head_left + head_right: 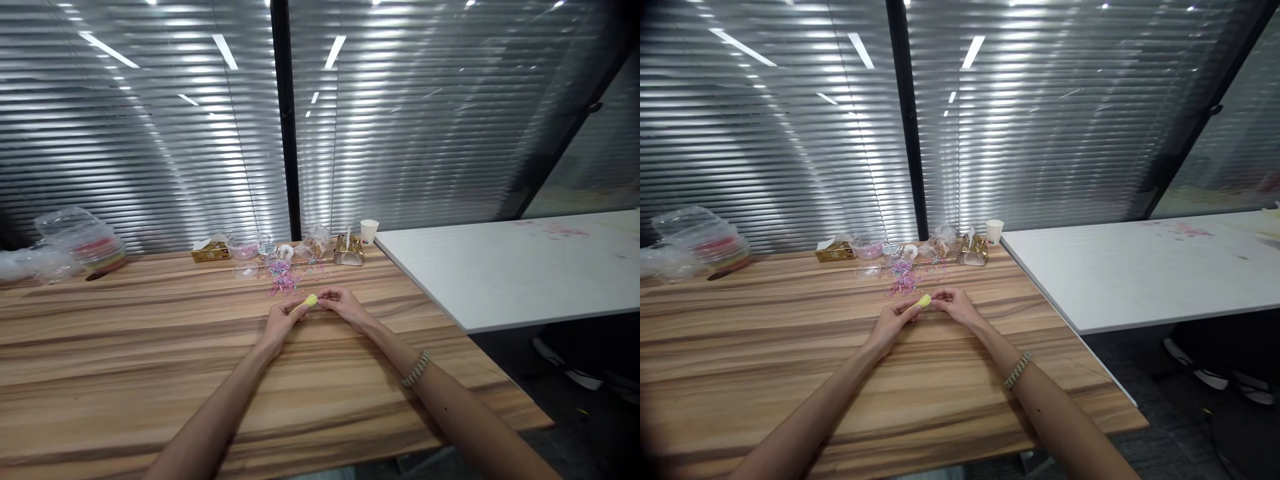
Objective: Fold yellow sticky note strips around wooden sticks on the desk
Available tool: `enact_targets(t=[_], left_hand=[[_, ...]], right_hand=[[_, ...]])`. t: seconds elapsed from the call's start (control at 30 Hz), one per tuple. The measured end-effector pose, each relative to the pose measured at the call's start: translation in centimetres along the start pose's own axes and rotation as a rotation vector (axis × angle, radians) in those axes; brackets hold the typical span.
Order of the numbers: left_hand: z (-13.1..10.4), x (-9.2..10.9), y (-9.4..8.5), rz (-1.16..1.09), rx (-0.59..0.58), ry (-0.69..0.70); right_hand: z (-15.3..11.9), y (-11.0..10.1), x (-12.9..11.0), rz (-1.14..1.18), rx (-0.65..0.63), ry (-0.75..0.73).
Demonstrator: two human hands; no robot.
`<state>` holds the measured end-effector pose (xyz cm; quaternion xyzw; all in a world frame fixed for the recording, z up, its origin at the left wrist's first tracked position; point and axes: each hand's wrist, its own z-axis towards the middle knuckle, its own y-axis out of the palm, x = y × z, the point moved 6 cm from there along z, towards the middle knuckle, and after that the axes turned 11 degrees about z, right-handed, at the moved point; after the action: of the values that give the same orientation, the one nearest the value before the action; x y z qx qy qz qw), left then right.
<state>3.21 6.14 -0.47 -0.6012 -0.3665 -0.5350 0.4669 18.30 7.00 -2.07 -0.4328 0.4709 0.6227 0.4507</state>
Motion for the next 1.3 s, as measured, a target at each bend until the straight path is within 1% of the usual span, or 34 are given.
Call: enact_targets(t=[0.23, 0.53, 0.7, 1.03, 1.3], left_hand=[[0.2, -0.3, -0.1, -0.024, 0.009, -0.002], [0.4, -0.6, 0.0, -0.018, -0.007, 0.005], [0.4, -0.7, 0.0, -0.017, -0.003, -0.007], [0.5, -0.9, -0.3, -0.032, 0.029, -0.003], [0.5, -0.9, -0.3, -0.017, 0.03, 0.015]], right_hand=[[-0.1, -0.5, -0.3, -0.143, 0.041, -0.022], [-0.2, -0.4, -0.9, -0.181, 0.034, -0.059], [-0.1, -0.5, -0.7, -0.171, 0.024, -0.064], [-1.1, 1.4, -2.2, -0.072, -0.078, 0.029], [-1.4, 1.6, -1.8, -0.015, -0.195, 0.057]])
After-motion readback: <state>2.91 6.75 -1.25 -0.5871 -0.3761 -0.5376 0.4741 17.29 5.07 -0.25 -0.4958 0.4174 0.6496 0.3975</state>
